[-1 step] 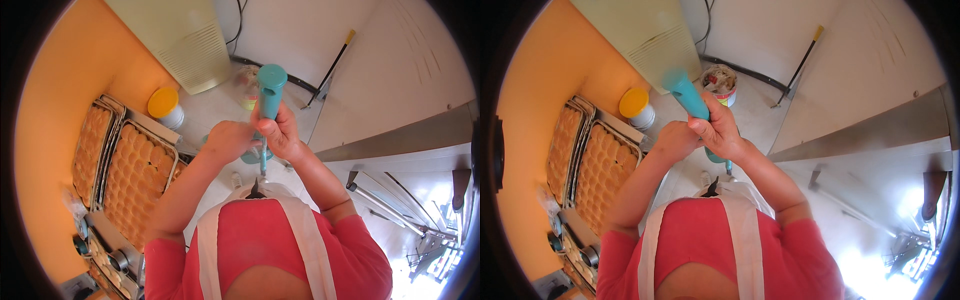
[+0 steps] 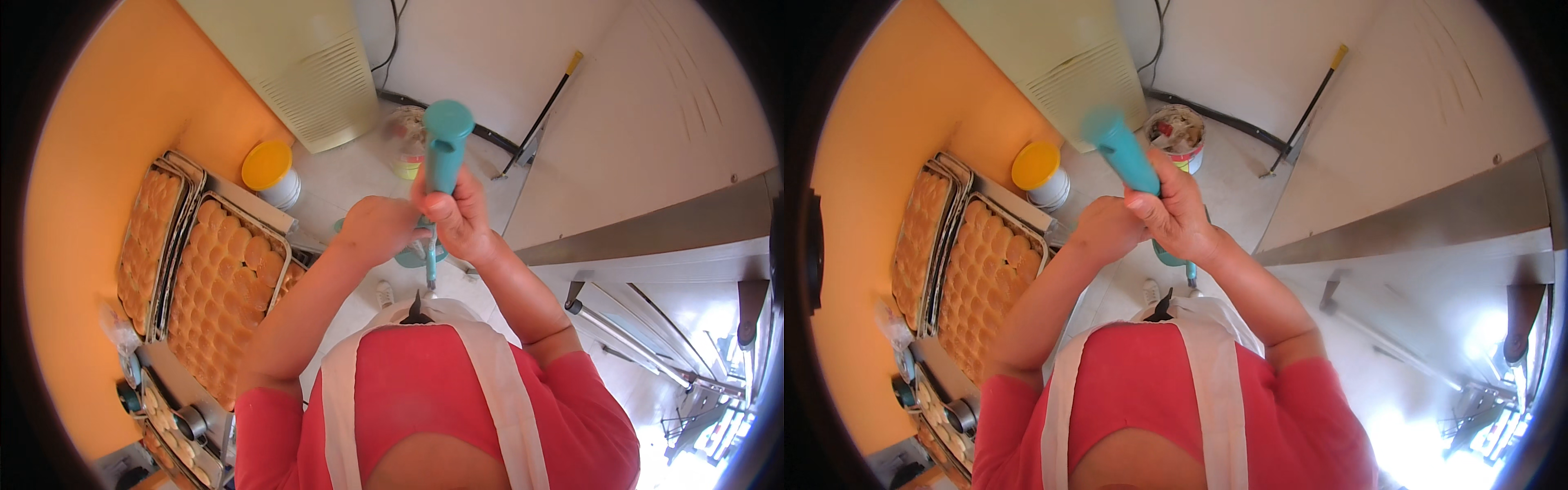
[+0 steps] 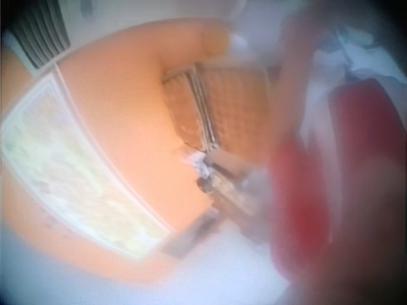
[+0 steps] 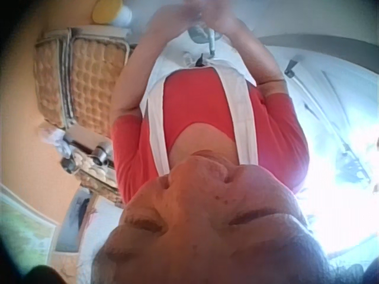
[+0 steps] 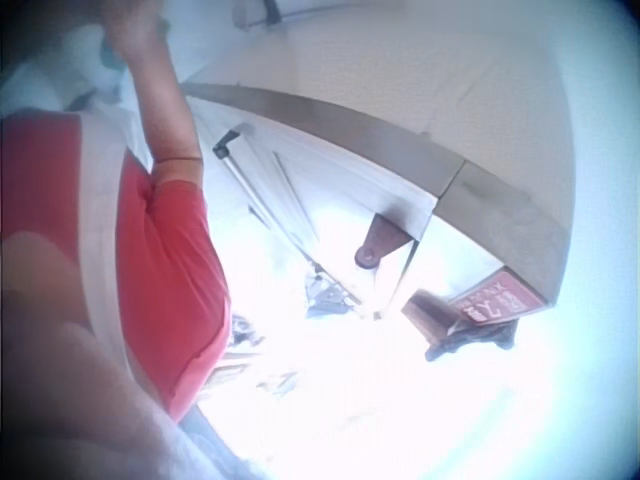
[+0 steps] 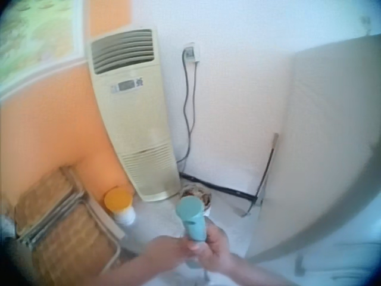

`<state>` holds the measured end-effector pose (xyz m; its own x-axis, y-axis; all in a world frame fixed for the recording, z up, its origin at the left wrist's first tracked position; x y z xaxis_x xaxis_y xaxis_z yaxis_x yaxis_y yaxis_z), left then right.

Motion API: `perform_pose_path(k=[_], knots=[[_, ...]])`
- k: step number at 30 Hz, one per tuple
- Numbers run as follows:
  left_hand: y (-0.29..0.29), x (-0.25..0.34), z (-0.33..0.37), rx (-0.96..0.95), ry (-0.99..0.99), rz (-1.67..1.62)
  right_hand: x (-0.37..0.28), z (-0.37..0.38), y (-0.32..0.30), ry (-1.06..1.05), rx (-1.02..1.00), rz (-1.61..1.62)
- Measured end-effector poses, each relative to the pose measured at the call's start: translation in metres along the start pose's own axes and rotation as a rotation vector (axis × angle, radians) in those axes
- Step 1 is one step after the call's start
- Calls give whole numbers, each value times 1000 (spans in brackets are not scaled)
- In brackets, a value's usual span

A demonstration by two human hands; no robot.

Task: The person sweeps the bakery kitchen floor using a broom, pushing debris along the floor tiles and collected it with a dustpan.

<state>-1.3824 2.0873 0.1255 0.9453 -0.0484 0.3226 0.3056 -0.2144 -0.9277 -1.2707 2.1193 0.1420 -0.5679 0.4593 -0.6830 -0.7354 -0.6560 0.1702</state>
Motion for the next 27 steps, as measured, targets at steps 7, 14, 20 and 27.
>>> perform_pose_path(k=[7,14,20,27], knots=[[5,0,3,-38,-4,18,-3,8,6,3,155,-7],[20,-9,10,-68,39,94,5,2,12,0,177,145],[27,-23,23,-16,157,17,21,-9,-7,150,54,-57],[30,-24,30,-53,339,85,72,-97,-42,798,-166,-224]])
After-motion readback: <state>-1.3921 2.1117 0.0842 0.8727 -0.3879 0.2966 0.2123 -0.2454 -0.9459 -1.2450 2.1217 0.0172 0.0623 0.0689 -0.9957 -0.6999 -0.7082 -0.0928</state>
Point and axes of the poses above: each hand's wrist, its own z-axis towards the middle knuckle, its own y-axis out of the palm, x = y × z, the point moved 3 cm from there along z, towards the middle knuckle, and after that the axes turned 13 degrees about -y, right-handed, at the moved point
